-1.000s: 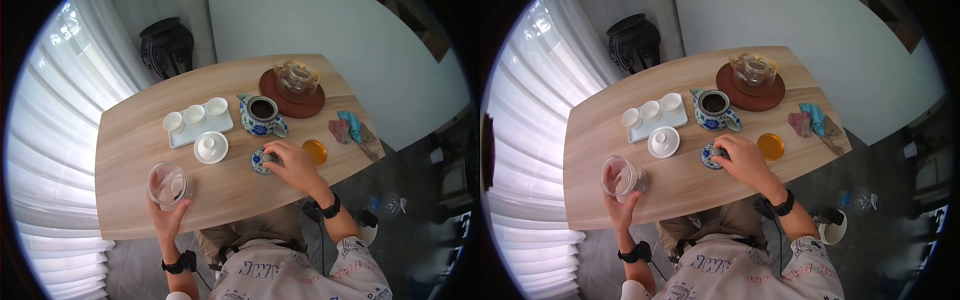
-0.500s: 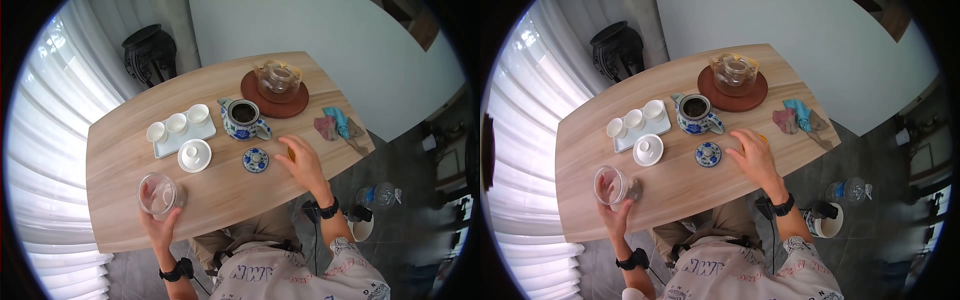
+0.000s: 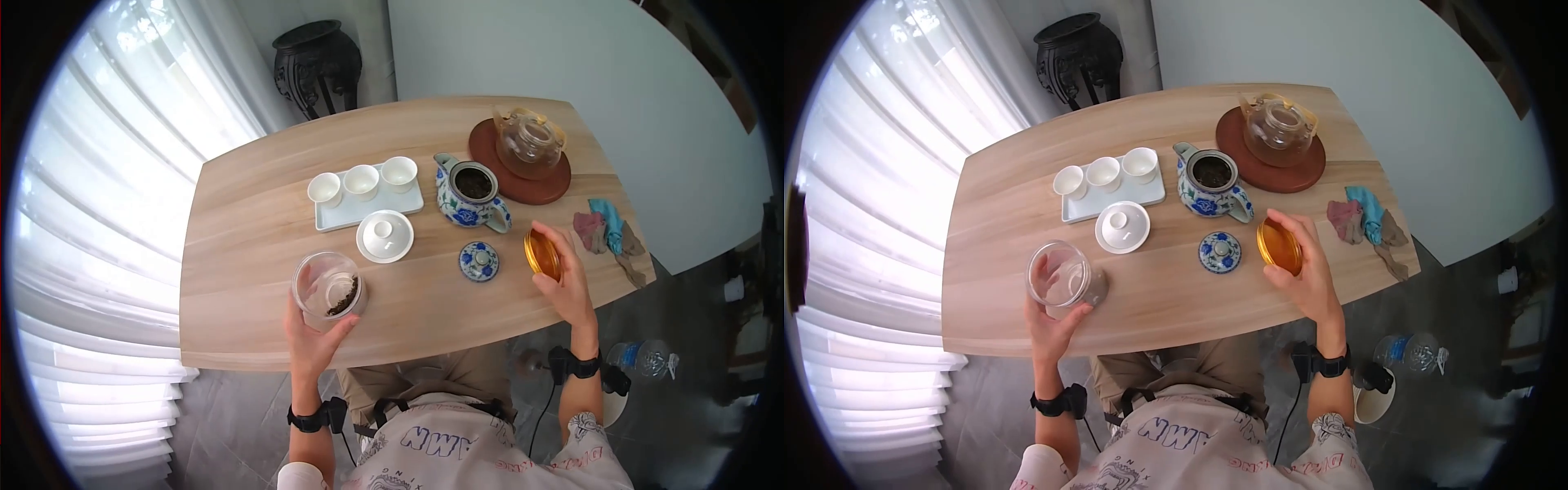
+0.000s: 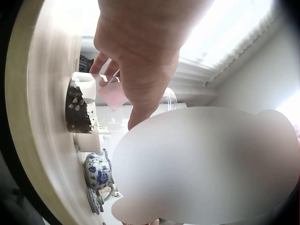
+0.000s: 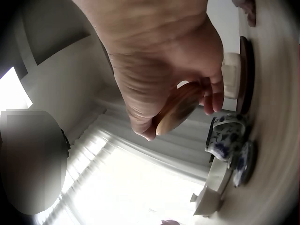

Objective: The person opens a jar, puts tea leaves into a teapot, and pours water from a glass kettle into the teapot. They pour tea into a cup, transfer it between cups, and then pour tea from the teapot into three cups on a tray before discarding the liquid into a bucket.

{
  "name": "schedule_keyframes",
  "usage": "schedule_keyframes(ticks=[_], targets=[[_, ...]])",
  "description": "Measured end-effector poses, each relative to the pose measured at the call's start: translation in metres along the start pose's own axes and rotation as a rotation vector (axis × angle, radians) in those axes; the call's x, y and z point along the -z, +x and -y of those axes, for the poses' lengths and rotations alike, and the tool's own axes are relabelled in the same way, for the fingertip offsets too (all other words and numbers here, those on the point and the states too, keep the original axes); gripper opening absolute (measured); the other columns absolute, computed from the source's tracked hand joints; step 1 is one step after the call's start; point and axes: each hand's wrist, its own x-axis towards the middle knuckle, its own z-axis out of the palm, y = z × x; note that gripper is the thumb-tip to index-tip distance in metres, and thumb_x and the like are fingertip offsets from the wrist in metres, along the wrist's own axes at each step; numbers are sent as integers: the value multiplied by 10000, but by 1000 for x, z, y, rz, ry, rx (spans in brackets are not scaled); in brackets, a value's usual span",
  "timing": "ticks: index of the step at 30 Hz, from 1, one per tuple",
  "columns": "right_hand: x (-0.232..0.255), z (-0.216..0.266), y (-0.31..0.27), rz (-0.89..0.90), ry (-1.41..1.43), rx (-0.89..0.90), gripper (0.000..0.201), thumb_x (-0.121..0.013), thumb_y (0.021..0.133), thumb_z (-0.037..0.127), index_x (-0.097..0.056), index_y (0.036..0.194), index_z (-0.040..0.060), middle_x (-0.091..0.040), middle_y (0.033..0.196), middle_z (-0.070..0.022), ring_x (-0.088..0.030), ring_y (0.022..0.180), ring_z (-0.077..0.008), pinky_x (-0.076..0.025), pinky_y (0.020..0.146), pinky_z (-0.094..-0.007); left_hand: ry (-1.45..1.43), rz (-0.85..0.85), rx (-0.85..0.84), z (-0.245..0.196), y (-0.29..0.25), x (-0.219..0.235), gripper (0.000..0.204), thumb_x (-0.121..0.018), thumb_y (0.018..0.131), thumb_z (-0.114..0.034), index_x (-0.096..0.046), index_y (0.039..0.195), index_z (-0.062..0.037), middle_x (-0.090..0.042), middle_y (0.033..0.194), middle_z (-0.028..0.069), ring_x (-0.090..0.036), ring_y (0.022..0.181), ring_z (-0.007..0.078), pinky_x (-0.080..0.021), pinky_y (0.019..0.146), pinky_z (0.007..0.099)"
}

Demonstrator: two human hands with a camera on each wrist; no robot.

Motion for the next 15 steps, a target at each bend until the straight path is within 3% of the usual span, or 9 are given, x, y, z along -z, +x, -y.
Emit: schedule_keyframes(ticks=[2,5,8,12,15], targets=[[-20,14,9,117,320,-55,810,-689,824,179,-437,1573,-1,-530,1421,-71,-525,1355,-176,-393,1161,-308,15,14,5,-4,0,2,1065,-987,732,-235,-397,1575,39,-492,1573,175,-496,1445,293,-438,1174,474],[-65,32,26,204,558,81,827,-722,850,254,-427,1580,2,-524,1466,-76,-527,1360,-168,-419,1143,-318,23,22,-1,-8,-1,3,1059,-987,734,-236,-402,1572,40,-505,1560,176,-504,1438,287,-436,1177,467],[-108,52,44,245,674,90,1130,-804,811,700,-398,1589,-12,-590,1359,-88,-622,1231,-210,-514,1028,-360,14,17,-2,-6,0,4,1052,-986,734,-230,-406,1569,39,-511,1553,177,-510,1432,283,-436,1177,466],[-142,80,57,309,670,124,1129,-802,827,667,-338,1615,5,-562,1425,-102,-596,1344,-294,-551,1027,-421,34,6,5,1,0,6,1045,-980,738,-214,-400,1571,38,-513,1549,178,-514,1431,287,-435,1179,471],[-161,89,62,336,866,200,890,-745,927,443,-358,1609,22,-541,1368,-99,-608,1273,-213,-510,1067,-372,60,1,-21,6,-1,7,1047,-972,741,-200,-389,1577,36,-510,1547,180,-513,1436,297,-432,1182,477]])
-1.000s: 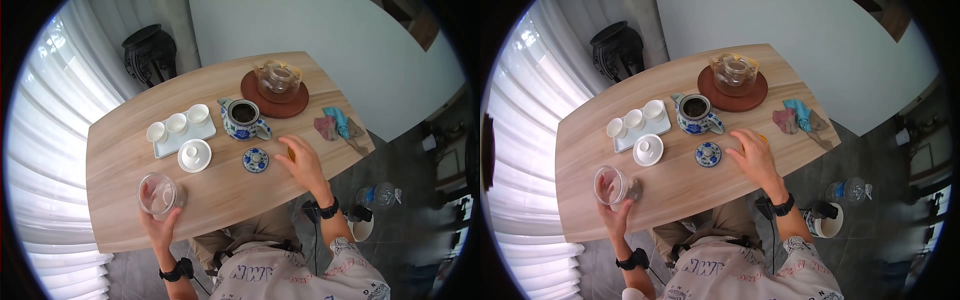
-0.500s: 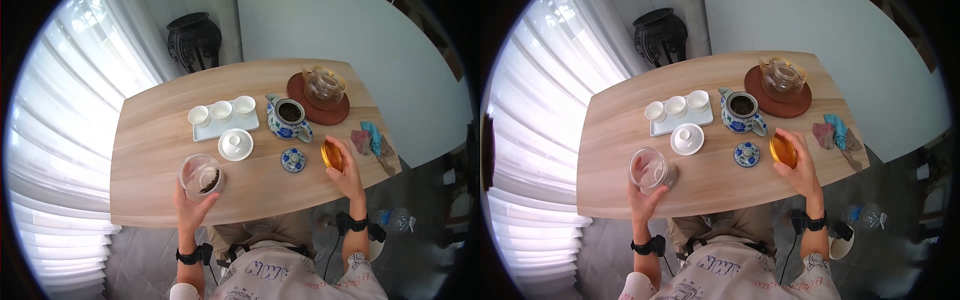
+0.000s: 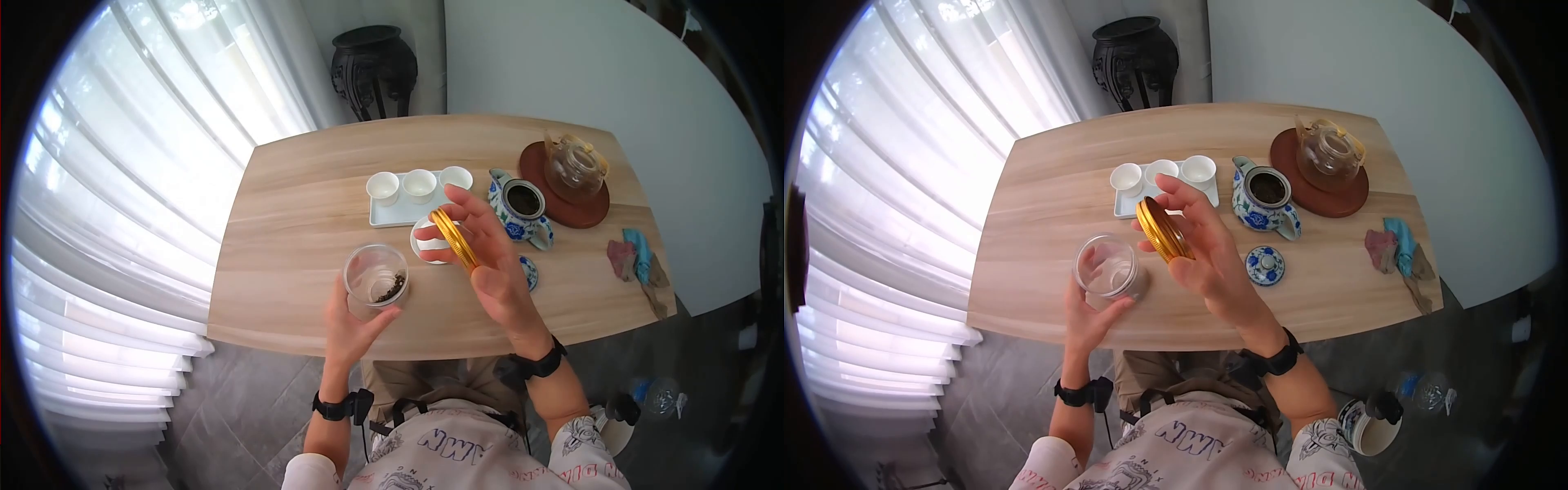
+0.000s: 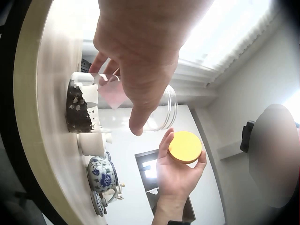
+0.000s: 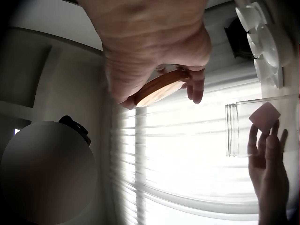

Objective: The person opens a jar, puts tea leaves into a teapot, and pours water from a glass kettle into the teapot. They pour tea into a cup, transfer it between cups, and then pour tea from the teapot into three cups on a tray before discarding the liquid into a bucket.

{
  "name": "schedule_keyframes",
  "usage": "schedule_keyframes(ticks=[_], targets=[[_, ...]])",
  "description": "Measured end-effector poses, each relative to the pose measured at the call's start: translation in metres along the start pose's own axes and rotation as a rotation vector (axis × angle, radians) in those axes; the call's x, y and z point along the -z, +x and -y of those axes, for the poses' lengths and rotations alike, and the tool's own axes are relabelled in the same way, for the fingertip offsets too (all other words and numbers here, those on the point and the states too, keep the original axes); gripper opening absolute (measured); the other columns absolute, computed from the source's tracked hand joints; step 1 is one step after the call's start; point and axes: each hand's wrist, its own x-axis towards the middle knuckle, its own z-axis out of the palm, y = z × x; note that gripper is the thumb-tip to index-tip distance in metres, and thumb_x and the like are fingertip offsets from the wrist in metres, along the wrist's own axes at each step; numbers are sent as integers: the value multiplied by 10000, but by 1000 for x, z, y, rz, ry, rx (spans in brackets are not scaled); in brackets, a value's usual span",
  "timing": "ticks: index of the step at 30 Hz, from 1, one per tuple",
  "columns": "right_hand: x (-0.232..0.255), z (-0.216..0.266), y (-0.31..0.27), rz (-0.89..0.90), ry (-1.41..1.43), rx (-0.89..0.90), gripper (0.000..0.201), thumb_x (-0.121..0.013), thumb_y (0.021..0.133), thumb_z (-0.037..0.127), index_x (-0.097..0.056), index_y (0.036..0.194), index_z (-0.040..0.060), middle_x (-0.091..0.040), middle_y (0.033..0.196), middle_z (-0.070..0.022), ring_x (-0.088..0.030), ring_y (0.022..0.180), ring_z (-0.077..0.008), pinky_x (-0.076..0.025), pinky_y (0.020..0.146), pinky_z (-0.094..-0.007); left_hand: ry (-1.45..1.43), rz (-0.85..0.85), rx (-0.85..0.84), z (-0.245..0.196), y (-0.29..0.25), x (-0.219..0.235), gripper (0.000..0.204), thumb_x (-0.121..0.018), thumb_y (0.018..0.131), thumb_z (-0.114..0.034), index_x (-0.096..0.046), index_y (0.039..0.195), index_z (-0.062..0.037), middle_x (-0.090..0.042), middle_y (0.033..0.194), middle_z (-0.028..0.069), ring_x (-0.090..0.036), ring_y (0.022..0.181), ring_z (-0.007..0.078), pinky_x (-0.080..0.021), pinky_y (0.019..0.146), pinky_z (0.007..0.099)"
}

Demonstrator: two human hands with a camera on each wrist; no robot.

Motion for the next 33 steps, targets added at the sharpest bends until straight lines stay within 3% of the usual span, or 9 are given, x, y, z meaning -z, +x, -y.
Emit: schedule_keyframes(ticks=[3,6,9,18,20,22,23,29,33], targets=[[-1,-3,4,-41,-66,-96,880,-715,954,471,-342,1621,35,-536,1289,-81,-625,1223,-196,-524,1022,-360,-66,-63,16,-5,0,-2,972,-965,736,-185,-448,1527,44,-599,1454,193,-576,1359,305,-440,1160,438],[-2,1,5,14,-6,-155,852,-685,974,517,-359,1604,44,-537,1238,-67,-625,1177,-176,-506,1021,-351,-95,-35,29,-1,-1,-1,1008,-959,745,-185,-403,1553,46,-573,1478,207,-560,1379,314,-432,1171,443],[8,-10,13,75,-96,-84,829,-734,953,516,-395,1546,47,-551,1227,-60,-618,1147,-163,-473,1058,-357,-73,-22,8,0,-1,0,1010,-954,753,-183,-389,1557,49,-560,1488,216,-548,1394,317,-428,1177,446],[-36,-59,26,-16,-496,54,758,-932,773,321,-468,1312,59,-601,1242,-106,-604,1172,-207,-456,1080,-359,-66,18,70,-6,0,2,830,-900,795,-148,-461,1478,24,-625,1378,177,-609,1295,299,-470,1104,422],[-36,-63,18,-5,-639,61,692,-936,739,308,-520,1227,50,-629,1258,-132,-619,1131,-238,-490,1002,-365,-74,9,61,-10,1,2,767,-868,809,-126,-477,1454,11,-640,1334,168,-624,1256,291,-478,1079,412],[-32,-58,8,33,-792,8,639,-937,721,300,-547,1161,49,-640,1276,-143,-625,1112,-258,-500,960,-373,-84,-3,58,-12,1,2,726,-838,821,-108,-484,1445,2,-649,1307,165,-632,1235,288,-482,1068,404],[-32,-58,6,45,-825,97,603,-921,731,297,-581,1158,41,-645,1300,-149,-635,1091,-309,-495,935,-397,-91,-1,57,-13,1,1,717,-824,826,-100,-483,1449,0,-650,1303,165,-633,1233,289,-481,1068,401],[-35,-34,14,197,-1053,149,696,-893,765,322,-576,1310,27,-585,1400,-166,-599,1206,-363,-487,1007,-429,-203,-12,73,1,-1,-4,713,-799,825,-84,-474,1453,4,-649,1288,166,-639,1216,282,-496,1041,388],[-49,-43,40,479,-1219,239,623,-855,793,357,-611,1287,67,-580,1335,-160,-585,1224,-349,-499,1033,-457,-224,9,120,-6,0,-1,739,-792,809,-68,-459,1464,10,-644,1290,155,-641,1207,261,-516,1006,371]])
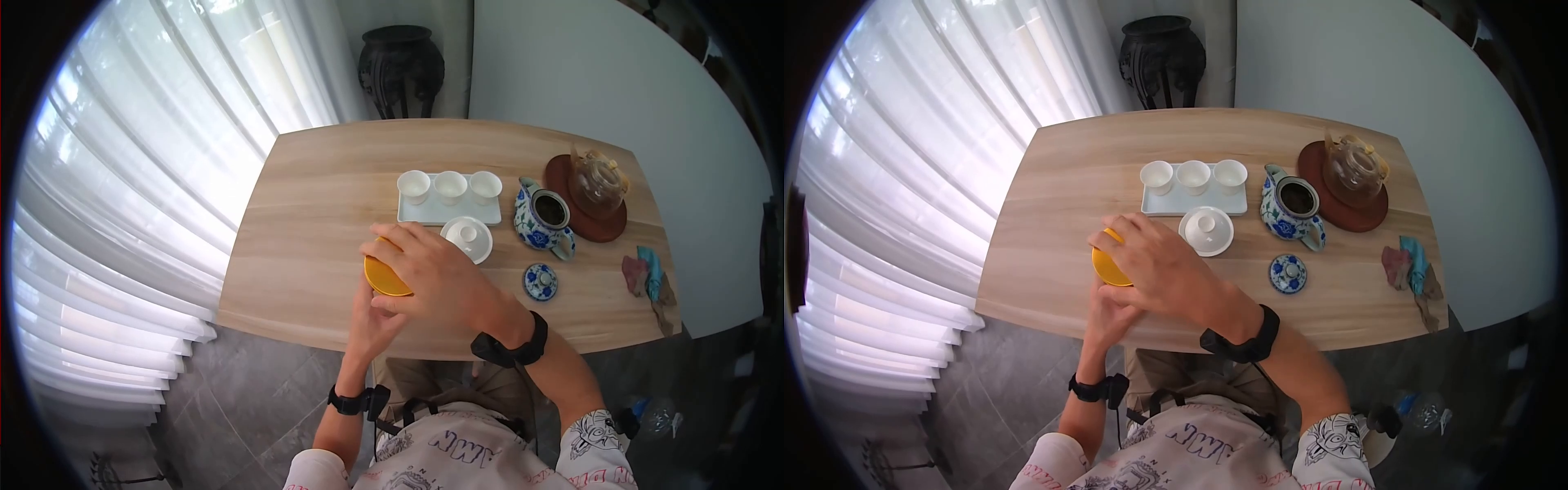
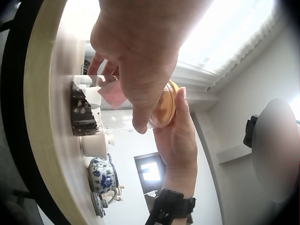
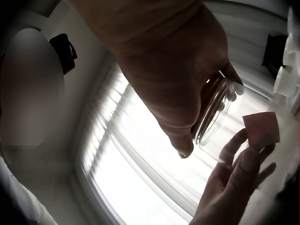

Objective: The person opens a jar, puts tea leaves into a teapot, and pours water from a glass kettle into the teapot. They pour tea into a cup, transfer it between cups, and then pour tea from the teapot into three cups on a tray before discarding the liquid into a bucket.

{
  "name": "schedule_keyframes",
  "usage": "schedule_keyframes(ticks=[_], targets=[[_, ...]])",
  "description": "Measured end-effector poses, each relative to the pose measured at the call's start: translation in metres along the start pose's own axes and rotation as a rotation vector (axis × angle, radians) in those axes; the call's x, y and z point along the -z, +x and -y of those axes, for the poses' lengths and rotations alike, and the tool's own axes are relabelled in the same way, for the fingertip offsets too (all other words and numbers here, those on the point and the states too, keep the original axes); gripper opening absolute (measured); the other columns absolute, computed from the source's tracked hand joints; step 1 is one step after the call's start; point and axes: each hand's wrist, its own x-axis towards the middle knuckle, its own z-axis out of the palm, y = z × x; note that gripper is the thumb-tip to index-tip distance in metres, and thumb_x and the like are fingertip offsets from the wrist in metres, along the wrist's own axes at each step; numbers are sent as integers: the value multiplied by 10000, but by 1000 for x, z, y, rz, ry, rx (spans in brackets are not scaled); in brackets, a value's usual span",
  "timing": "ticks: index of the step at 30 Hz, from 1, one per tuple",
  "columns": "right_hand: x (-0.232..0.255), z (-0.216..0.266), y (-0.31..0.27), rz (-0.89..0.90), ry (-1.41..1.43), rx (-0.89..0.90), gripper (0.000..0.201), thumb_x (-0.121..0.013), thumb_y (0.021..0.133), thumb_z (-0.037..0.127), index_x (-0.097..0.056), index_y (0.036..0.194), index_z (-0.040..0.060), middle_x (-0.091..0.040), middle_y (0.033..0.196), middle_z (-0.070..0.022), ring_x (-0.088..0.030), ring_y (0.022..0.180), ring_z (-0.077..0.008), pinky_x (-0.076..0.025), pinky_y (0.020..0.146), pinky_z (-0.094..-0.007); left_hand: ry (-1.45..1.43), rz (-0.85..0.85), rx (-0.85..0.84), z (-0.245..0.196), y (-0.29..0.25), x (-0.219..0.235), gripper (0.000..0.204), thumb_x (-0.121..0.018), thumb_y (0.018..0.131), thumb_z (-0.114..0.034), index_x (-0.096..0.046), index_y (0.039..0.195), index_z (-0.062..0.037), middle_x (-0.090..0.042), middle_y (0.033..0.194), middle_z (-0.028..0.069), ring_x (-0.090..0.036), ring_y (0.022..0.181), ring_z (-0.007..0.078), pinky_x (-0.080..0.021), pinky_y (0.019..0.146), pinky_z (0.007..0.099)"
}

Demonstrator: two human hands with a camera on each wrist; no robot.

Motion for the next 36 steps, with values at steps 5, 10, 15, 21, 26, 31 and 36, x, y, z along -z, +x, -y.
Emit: schedule_keyframes(ticks=[5,10,15,21,26,31,36], targets=[[-2,0,7,76,-35,1,517,-827,821,372,-677,1234,100,-599,1199,-141,-597,1160,-327,-520,991,-447,-5,-28,-33,8,-1,0,674,-837,804,-131,-525,1382,18,-655,1277,141,-657,1158,249,-531,969,376],[-25,14,4,-62,-199,-124,513,-809,817,357,-702,1228,68,-611,1198,-139,-607,1136,-323,-535,958,-427,70,-43,-52,14,-2,1,601,-856,808,-165,-582,1308,23,-657,1272,160,-653,1150,273,-528,953,404],[-37,32,6,-160,-274,-311,581,-802,825,355,-670,1304,56,-608,1299,-150,-604,1187,-339,-531,978,-436,139,3,-70,17,-5,3,643,-748,879,-50,-463,1447,40,-642,1318,171,-649,1197,270,-522,1000,376],[-8,23,-8,-113,-140,-215,748,-811,836,413,-573,1445,51,-561,1432,-184,-572,1287,-363,-503,1058,-464,70,7,-112,11,-1,0,685,-779,870,-49,-450,1466,29,-643,1319,172,-651,1202,272,-523,998,385],[-6,34,-1,108,-133,-428,841,-813,846,455,-499,1517,57,-467,1551,-209,-520,1386,-381,-483,1105,-464,81,-10,-85,5,2,-6,700,-801,855,-57,-464,1462,27,-644,1324,162,-637,1225,258,-505,1032,387],[17,29,-17,-73,-73,-355,816,-814,868,389,-472,1536,69,-407,1610,-196,-506,1405,-385,-491,1108,-462,5,-166,-92,10,3,4,711,-871,822,-81,-507,1425,24,-655,1310,141,-636,1220,250,-487,1060,387],[34,20,-44,-130,-113,-324,779,-820,883,322,-471,1515,28,-436,1549,-241,-571,1316,-408,-506,1085,-459,169,-244,-139,15,41,58,786,-924,805,-117,-488,1446,15,-645,1350,134,-628,1240,240,-471,1083,377]])
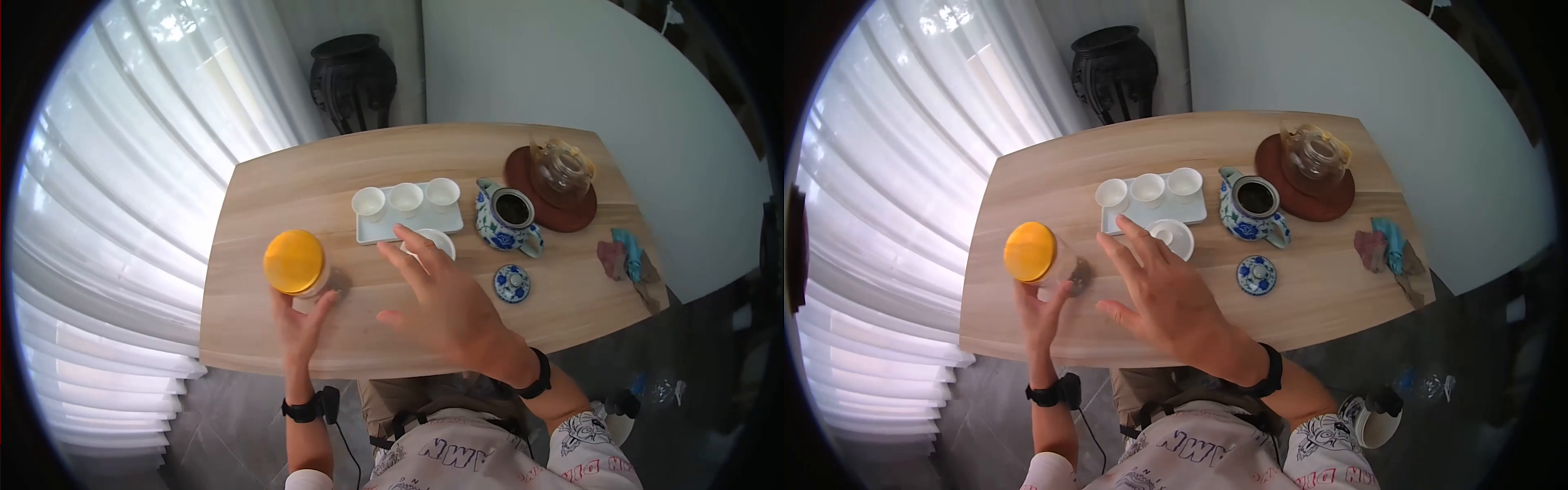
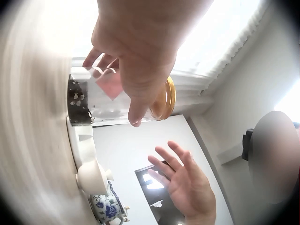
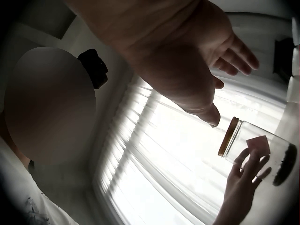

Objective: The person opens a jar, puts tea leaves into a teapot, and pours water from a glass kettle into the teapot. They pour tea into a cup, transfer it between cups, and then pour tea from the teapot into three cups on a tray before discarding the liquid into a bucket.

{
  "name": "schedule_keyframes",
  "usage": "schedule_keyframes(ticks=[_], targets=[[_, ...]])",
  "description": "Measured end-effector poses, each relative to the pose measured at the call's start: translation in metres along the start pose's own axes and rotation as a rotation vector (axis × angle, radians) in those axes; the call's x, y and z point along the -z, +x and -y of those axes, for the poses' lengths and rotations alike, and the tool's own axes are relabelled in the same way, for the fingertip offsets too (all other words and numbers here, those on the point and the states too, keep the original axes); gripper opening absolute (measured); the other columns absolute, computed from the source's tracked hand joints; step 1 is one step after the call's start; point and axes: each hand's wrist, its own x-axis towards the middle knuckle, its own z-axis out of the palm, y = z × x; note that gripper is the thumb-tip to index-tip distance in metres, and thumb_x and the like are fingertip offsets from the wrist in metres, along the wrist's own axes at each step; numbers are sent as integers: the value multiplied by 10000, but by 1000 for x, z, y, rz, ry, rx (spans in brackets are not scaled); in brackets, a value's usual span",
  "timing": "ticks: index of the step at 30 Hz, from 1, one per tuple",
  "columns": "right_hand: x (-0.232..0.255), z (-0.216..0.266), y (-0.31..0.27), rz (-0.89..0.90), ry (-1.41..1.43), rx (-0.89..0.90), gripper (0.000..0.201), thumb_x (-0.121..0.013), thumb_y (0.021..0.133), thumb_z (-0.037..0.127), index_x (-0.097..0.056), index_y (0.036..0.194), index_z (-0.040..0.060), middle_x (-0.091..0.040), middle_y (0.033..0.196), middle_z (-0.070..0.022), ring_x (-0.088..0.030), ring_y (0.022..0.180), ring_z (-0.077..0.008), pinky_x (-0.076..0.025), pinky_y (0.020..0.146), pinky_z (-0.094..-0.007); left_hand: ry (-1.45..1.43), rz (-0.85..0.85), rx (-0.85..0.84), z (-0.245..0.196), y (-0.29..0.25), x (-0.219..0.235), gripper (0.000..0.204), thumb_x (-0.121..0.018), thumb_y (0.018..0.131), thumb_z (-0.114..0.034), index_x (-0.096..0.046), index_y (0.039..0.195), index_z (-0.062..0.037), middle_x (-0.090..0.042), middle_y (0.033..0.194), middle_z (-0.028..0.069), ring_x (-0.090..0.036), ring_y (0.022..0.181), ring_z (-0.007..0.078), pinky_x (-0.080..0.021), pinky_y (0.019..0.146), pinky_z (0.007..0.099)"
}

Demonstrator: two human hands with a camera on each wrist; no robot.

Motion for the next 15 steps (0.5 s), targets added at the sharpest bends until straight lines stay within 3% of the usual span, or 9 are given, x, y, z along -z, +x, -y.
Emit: schedule_keyframes(ticks=[3,5,8,10,13,15], targets=[[20,-18,-28,17,34,23,740,-813,890,299,-491,1506,43,-426,1558,-219,-568,1318,-407,-514,1065,-455,-76,-60,46,36,39,23,774,-896,857,-144,-458,1477,7,-617,1400,135,-603,1280,234,-468,1088,383],[36,-34,-50,-68,57,-95,559,-790,905,221,-588,1395,42,-559,1411,-180,-608,1239,-385,-529,995,-452,65,30,79,59,63,47,725,-765,956,-75,-367,1562,-37,-540,1560,156,-546,1406,244,-465,1127,408],[46,-80,-86,-124,-6,-298,390,-780,905,171,-670,1253,33,-652,1214,-149,-649,1119,-352,-537,915,-444,218,-10,22,78,80,57,763,-739,979,-77,-300,1603,-65,-532,1577,148,-519,1440,254,-468,1125,430],[47,-105,-105,-118,-17,-469,287,-777,902,150,-707,1151,26,-679,1080,-131,-664,1034,-335,-537,866,-436,155,-42,39,80,85,57,790,-789,955,-141,-323,1589,-64,-566,1516,139,-521,1434,263,-450,1120,464],[41,-122,-115,-123,1,-533,257,-785,892,151,-720,1109,30,-663,1003,-122,-662,951,-328,-534,817,-428,124,-49,52,77,86,53,829,-812,946,-179,-312,1597,-71,-553,1523,144,-508,1448,289,-440,1123,505],[33,-130,-118,-126,-76,-484,268,-788,887,156,-718,1113,29,-656,973,-122,-661,915,-330,-535,805,-428,105,-48,46,77,86,52,833,-809,951,-196,-304,1601,-67,-533,1539,150,-499,1452,298,-438,1129,506]])
